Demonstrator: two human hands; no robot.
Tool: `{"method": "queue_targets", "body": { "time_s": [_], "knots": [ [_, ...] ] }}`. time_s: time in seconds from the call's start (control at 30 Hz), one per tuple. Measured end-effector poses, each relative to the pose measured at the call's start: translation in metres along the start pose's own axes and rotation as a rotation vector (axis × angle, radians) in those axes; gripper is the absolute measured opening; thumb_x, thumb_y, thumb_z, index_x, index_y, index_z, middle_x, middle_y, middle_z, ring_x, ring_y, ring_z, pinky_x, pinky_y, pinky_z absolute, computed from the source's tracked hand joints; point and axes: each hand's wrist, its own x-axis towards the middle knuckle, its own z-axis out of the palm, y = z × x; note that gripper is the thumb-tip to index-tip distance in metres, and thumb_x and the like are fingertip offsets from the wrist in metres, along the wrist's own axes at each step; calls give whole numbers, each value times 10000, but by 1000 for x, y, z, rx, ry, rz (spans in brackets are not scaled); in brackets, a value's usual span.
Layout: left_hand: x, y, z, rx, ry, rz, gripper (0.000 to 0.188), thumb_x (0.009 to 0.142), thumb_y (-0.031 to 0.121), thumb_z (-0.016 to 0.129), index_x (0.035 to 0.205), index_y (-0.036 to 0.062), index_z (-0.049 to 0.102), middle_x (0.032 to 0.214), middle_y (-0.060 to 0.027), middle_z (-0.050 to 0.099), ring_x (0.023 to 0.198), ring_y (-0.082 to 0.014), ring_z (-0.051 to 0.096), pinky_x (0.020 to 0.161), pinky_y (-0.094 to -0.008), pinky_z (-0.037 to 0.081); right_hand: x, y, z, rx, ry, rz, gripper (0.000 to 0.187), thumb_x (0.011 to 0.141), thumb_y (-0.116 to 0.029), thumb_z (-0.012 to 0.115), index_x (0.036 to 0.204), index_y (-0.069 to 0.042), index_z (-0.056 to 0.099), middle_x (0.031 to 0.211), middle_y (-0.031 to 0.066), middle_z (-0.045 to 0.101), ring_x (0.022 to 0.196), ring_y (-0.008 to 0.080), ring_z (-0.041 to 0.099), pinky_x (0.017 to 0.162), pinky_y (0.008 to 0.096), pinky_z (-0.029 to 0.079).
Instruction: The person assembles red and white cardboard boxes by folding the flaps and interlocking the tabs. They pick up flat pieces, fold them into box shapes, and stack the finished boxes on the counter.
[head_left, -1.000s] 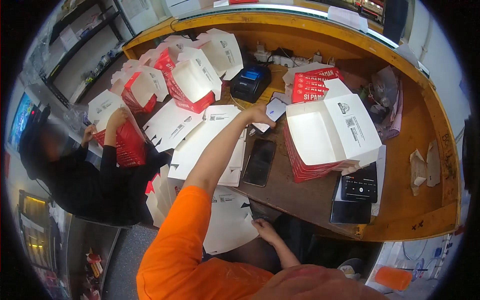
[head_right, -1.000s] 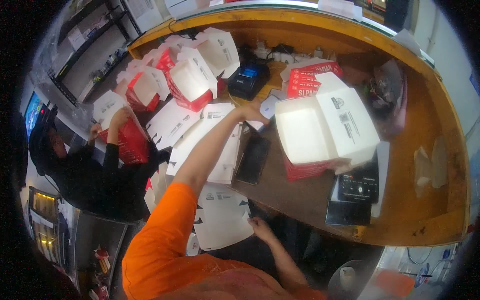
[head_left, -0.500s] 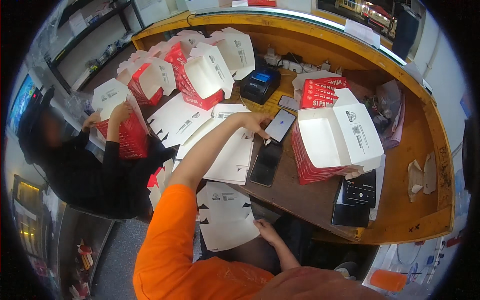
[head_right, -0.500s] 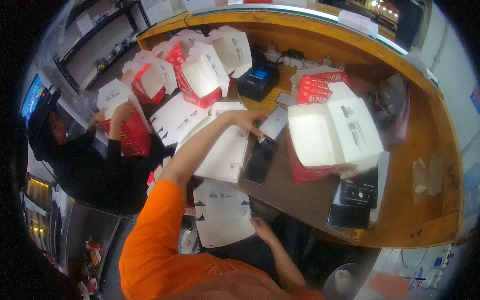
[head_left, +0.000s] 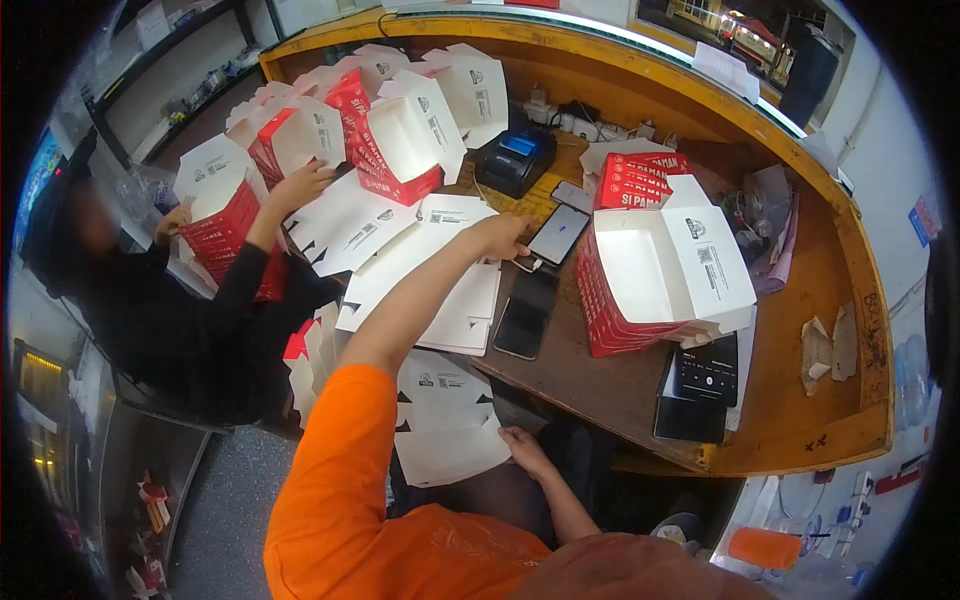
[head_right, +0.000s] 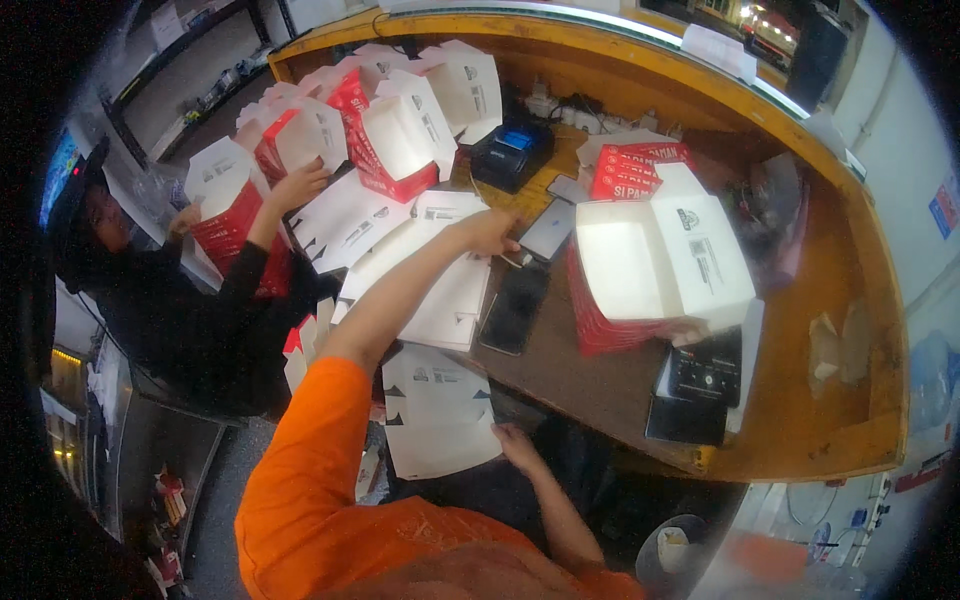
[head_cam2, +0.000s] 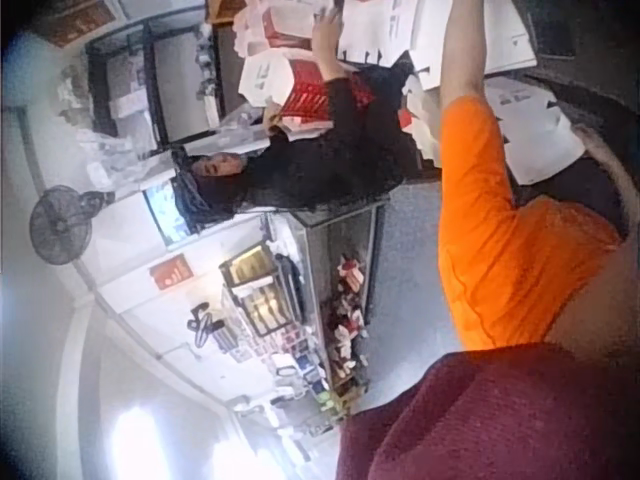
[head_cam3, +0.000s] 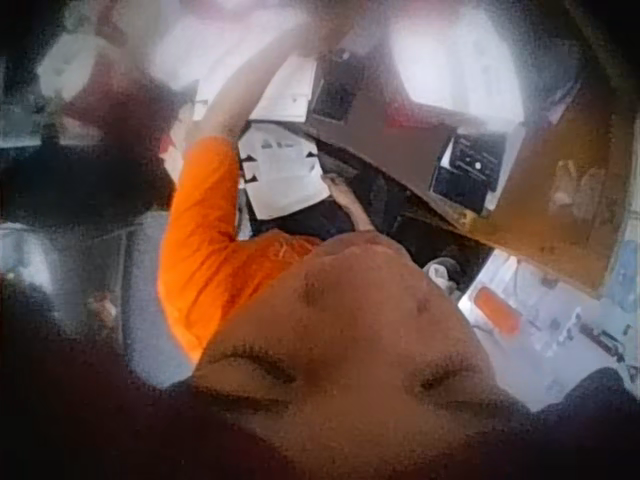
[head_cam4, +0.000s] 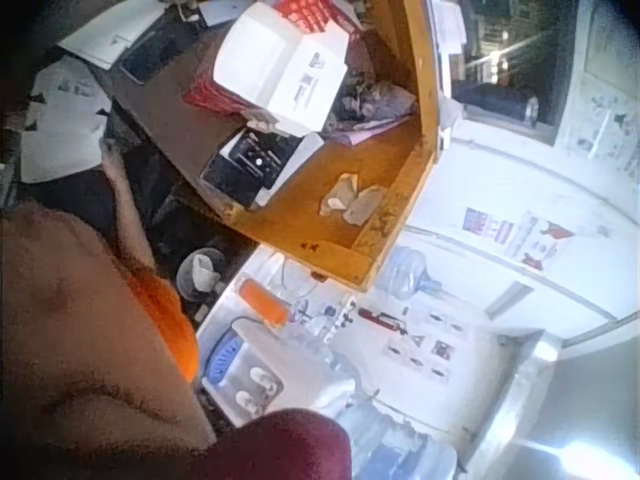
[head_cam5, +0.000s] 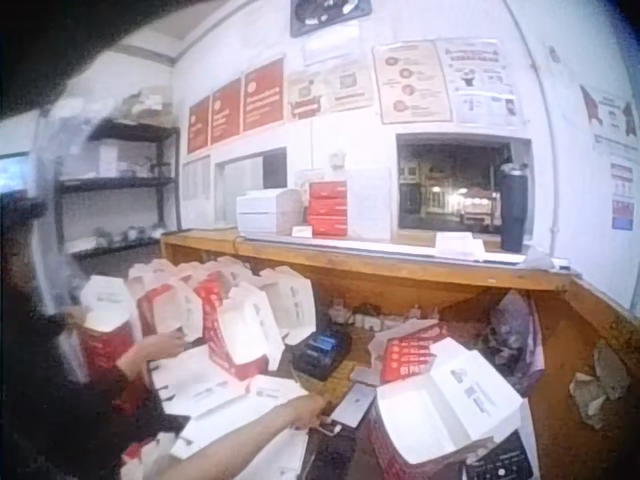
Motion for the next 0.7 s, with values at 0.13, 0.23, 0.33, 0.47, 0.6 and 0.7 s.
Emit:
{"method": "queue_targets", "body": {
  "time_s": [0.13,0.23,0.33,0.47,0.6,0.7],
  "knots": [
    [11,0,9,-128,14,-74,685,845,397,780,1315,-49,559,1167,-282,678,1149,-418,647,970,-468,515,3,1,0,-43,-47,-47,489,1050,-439,538,1227,4,645,1101,89,686,971,177,641,826,340,526],
    [20,32,11,-67,86,-133,849,795,535,772,1324,-83,529,1298,-308,613,1238,-435,593,1044,-463,485,1,3,2,-44,49,11,493,1047,-434,542,1225,15,648,1111,93,688,987,170,633,871,315,498],
    [19,66,17,29,114,-190,1016,759,592,783,1400,-109,421,1409,-320,520,1343,-447,500,1115,-460,430,-16,-27,0,45,19,136,506,1046,-442,541,1248,11,643,1153,101,685,1015,183,633,886,326,505],
    [20,78,10,4,111,-310,1035,745,490,839,1446,-98,354,1382,-320,532,1344,-440,491,1111,-463,431,-6,-6,-4,-44,45,72,495,1044,-449,550,1276,-19,627,1157,95,674,1046,193,628,874,372,525],
    [-1,74,8,-18,229,-296,867,783,320,840,1407,-84,394,1300,-292,569,1269,-428,531,1063,-467,456,-12,-12,-2,64,-3,105,495,1044,-452,556,1295,-29,611,1151,87,668,1076,192,621,910,364,517],
    [-47,99,17,-111,647,51,601,838,260,787,1275,-41,505,1191,-242,599,1151,-404,585,976,-481,478,3,15,-8,-28,55,17,505,1045,-456,553,1309,-28,603,1174,76,665,1088,191,617,915,360,519]
  ]
}}
